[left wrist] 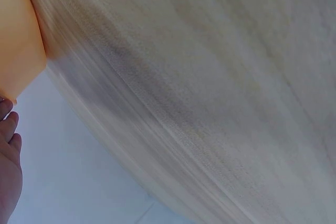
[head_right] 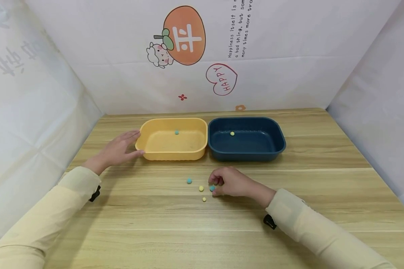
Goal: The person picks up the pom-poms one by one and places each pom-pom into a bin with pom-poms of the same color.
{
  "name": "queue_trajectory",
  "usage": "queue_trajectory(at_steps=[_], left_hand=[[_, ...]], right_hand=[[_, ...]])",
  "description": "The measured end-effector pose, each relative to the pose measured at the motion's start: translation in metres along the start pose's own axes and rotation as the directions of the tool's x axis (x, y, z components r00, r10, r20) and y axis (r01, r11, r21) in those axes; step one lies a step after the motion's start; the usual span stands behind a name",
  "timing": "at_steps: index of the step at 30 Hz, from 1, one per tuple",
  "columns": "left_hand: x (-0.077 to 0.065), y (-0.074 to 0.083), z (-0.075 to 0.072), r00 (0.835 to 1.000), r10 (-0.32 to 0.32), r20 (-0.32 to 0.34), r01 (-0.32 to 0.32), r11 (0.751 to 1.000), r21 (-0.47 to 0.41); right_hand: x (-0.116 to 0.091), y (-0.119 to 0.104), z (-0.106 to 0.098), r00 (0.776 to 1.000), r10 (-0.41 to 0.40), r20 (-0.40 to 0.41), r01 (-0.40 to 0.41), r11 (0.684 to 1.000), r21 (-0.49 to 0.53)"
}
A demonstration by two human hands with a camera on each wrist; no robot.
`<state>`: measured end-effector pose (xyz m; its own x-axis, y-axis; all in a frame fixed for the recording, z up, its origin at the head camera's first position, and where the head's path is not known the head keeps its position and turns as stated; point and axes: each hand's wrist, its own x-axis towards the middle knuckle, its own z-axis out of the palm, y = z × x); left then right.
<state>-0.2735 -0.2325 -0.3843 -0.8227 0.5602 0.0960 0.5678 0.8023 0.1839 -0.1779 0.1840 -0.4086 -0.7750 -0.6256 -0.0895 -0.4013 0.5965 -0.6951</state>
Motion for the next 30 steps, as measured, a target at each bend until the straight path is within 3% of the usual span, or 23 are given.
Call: queue_trajectory(at_steps=[30], left_hand=[[-0.0005,0.0016,-0.0026,1.0,-0.003,0.006,0.003,1.0,-0.004]], right_hand=[[0.0011,0.0,0.0029,1.0,0.009,0.011,-0.008,0.999,-0.045]])
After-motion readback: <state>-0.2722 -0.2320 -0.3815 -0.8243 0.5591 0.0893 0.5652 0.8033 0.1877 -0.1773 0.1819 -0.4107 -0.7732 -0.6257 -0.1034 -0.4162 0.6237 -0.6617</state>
